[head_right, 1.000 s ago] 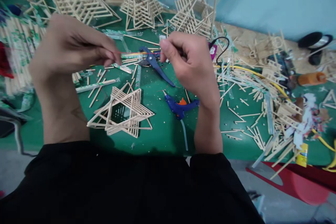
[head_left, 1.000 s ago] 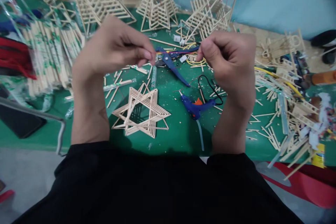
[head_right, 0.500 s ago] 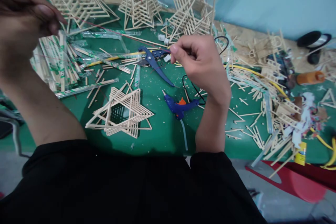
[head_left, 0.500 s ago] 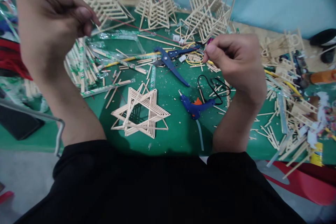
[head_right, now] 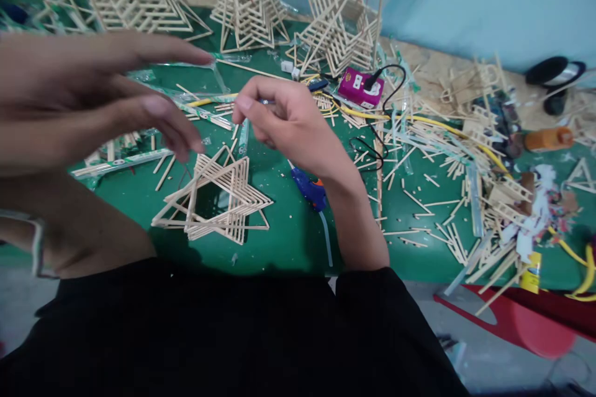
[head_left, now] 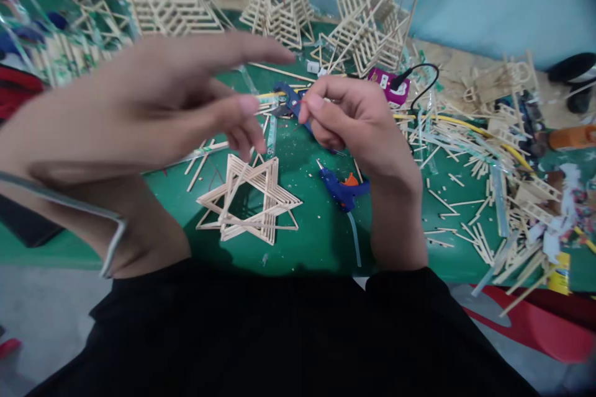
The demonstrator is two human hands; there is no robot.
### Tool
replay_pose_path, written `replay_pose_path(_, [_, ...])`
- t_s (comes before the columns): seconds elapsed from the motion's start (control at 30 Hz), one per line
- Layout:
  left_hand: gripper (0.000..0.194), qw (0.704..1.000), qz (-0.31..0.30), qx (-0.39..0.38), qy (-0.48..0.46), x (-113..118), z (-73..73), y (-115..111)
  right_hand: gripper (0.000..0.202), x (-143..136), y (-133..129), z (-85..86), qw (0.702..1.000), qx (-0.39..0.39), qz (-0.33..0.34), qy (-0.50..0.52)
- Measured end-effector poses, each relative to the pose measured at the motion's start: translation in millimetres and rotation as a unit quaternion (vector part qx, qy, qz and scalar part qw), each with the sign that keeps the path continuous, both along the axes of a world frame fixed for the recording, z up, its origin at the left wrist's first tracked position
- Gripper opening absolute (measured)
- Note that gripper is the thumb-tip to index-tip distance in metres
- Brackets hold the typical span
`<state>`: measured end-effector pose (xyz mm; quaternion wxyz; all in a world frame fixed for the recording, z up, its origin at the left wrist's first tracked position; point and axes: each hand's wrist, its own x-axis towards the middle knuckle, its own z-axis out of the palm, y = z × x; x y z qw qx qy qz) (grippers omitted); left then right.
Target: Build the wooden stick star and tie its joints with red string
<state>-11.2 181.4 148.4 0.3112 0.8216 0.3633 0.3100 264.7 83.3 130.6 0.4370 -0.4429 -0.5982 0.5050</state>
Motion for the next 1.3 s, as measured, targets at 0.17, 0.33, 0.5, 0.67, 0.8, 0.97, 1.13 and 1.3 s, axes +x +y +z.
replay_pose_path(0.17, [0.068, 0.994, 0.037, -0.044, -0.088, 28, 5.6, -3, 0.043, -12, -4, -0.2, 0.998, 0.023, 0.054, 0.03])
replay_pose_path(0.33, [0.032, 0.992, -0.046, -0.106, -0.039, 69, 11.0, -28, 0.04, -12, -4, -6.5, 0.996, 0.008, 0.079, 0.05])
replay_pose_path(0.5, [0.016, 0.982, 0.027, -0.103, -0.159, 78, 4.3, -27, 0.038, -16, -4, -9.4, 0.995, -0.005, 0.081, 0.058])
replay_pose_path(0.67, [0.012, 0.97, 0.045, -0.125, -0.205, 85, 6.1, -31, 0.039, -25, -6, -12.5, 0.994, -0.008, 0.084, 0.065])
replay_pose_path(0.8, [0.011, 0.968, 0.019, -0.113, -0.224, 87, 7.9, -32, 0.041, -34, -7, -19.0, 0.994, 0.009, 0.089, 0.061])
replay_pose_path(0.97, [0.014, 0.967, -0.003, -0.098, -0.234, 82, 7.7, -30, 0.038, -31, -6, -15.3, 0.994, 0.041, 0.097, -0.004])
replay_pose_path(1.13, [0.017, 0.974, -0.016, -0.105, -0.198, 77, 8.1, -34, 0.013, 14, -29, 1.6, 0.962, 0.084, -0.088, -0.246])
replay_pose_path(1.3, [0.023, 0.978, -0.032, -0.099, -0.182, 76, 5.5, -35, 0.021, 57, -87, -16.2, 0.868, 0.015, -0.141, -0.475])
